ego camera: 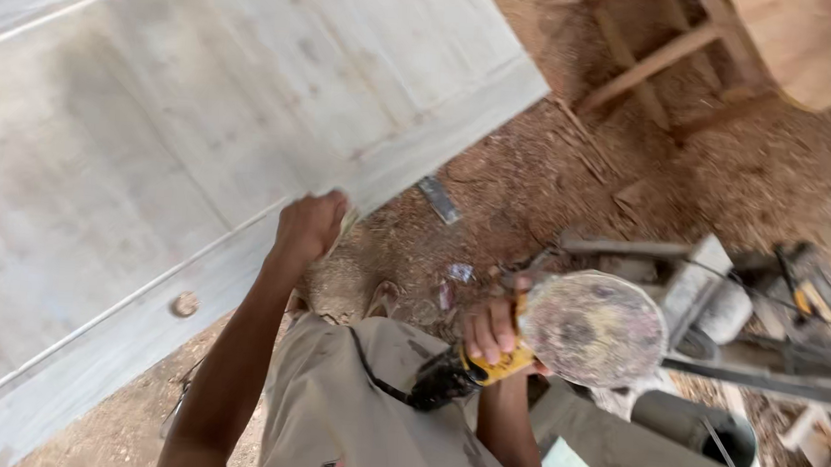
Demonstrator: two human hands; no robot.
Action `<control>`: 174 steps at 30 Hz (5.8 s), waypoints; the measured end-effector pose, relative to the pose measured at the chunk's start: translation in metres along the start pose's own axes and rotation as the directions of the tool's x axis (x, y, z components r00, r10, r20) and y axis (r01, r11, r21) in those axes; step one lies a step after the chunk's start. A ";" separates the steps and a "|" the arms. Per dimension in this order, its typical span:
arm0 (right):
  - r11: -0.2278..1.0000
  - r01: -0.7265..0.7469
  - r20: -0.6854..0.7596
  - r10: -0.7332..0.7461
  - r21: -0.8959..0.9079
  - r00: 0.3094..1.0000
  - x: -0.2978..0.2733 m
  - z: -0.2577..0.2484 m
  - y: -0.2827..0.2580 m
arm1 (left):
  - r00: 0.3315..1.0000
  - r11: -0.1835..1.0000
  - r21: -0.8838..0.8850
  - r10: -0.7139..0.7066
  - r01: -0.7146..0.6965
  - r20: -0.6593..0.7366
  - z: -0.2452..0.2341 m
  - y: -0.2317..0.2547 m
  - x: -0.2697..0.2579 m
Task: The person uses an angle grinder with a sanding disc to smooth the surface of a large wooden panel. They move the tool across the panel in steady passes, occasionally touching the surface with their hand to check the finish.
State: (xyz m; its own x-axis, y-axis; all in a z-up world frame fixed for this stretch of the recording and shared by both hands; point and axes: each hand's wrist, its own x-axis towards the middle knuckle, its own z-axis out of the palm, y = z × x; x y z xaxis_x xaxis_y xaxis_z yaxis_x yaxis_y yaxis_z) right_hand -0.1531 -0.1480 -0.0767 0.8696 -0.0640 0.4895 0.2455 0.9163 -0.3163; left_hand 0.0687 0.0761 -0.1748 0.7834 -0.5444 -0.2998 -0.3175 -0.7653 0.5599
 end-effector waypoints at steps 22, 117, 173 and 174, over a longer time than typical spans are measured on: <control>0.995 0.034 -0.197 -0.052 -0.092 0.979 0.021 0.025 0.024 | 0.262 0.314 -0.048 0.689 -0.948 -0.676 -0.051 0.242 -0.129; -0.513 -0.631 -0.755 0.628 -0.582 0.186 0.114 -0.194 0.270 | 0.552 -0.123 -0.896 -0.749 0.427 0.366 0.076 -0.067 -0.036; -0.474 -0.445 -0.604 0.768 -0.759 0.213 0.053 -0.151 0.386 | 0.526 -0.045 -0.899 -0.798 0.436 0.295 0.073 -0.162 -0.145; -0.443 -0.452 -0.581 0.781 -0.774 0.229 0.054 -0.153 0.389 | 0.476 -0.022 -0.907 -0.846 0.421 0.241 0.072 -0.163 -0.144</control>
State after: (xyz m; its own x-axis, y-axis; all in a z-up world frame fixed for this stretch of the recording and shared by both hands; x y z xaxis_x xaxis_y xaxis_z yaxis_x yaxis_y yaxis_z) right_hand 0.0546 0.1448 -0.2974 0.6396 0.4712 -0.6073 -0.1708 -0.6832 -0.7100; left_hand -0.0303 0.2546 -0.2789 0.5124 0.3054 -0.8026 0.8214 0.0985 0.5618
